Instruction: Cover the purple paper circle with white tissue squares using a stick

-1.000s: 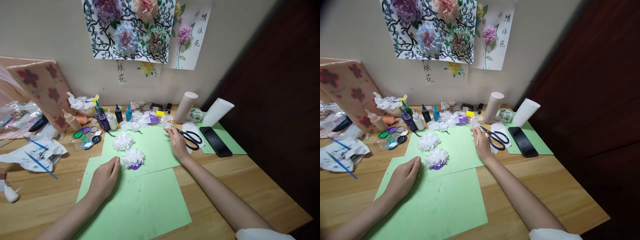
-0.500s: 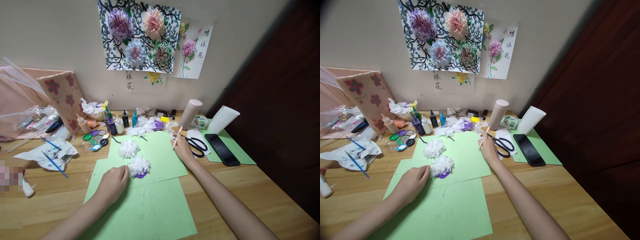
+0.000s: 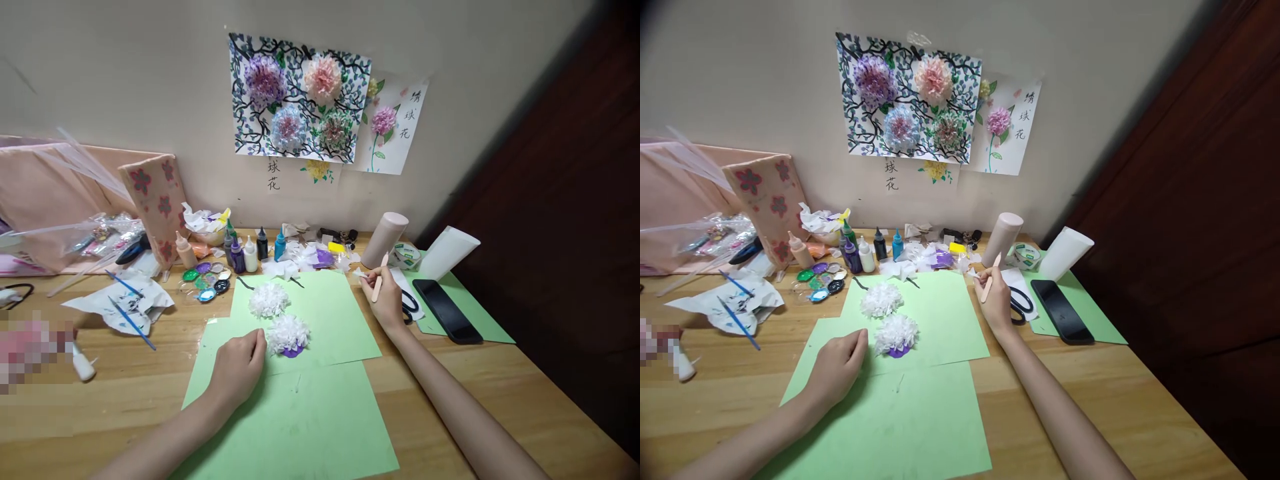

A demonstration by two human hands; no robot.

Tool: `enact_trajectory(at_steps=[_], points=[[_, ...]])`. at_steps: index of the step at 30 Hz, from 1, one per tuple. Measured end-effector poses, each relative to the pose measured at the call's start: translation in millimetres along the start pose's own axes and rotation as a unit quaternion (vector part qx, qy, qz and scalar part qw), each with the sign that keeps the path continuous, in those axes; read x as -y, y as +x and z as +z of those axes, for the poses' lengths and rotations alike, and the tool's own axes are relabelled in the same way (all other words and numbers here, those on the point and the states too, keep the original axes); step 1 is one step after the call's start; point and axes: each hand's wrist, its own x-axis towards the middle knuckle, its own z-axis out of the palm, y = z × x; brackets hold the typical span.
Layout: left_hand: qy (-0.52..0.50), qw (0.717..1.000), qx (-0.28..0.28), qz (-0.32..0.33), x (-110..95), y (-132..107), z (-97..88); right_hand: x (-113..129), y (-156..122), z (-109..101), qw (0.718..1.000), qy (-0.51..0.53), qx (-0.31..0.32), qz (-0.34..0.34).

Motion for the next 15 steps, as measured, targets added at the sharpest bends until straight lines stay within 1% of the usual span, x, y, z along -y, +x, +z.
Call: enact_trajectory(at_steps=[1,3,4,6,8,10,11,13,15], points=[[0.005,1.000,0.008,0.001,-1,0,-0.8,9,2,0,1.000,0.027,0.001,-0.006],[0.022,0.999,0.031,0.001,-5,0,-3.5,30,7,3,0.997,0.060,0.041,-0.030],[0.028,0.999,0.041,0.001,-7,1,-5.1,41,11,8,0.995,0.063,0.066,-0.046],[0.036,0.998,0.058,-0.007,-11,1,-8.1,61,19,22,0.991,0.064,0.096,-0.069],[0.046,0.996,0.069,-0.018,-12,1,-9.8,76,28,44,0.988,0.076,0.113,-0.079],[0.060,0.995,0.075,-0.022,-13,0,-10.2,84,36,71,0.986,0.073,0.124,-0.080],[0.067,0.995,0.077,-0.021,-13,0,-10.0,86,40,85,0.985,0.066,0.137,-0.080],[0.080,0.993,0.083,-0.016,-14,-1,-9.4,85,45,112,0.984,0.036,0.166,-0.057],[0.088,0.992,0.090,-0.012,-14,-1,-9.1,80,49,132,0.984,0.025,0.174,-0.042]])
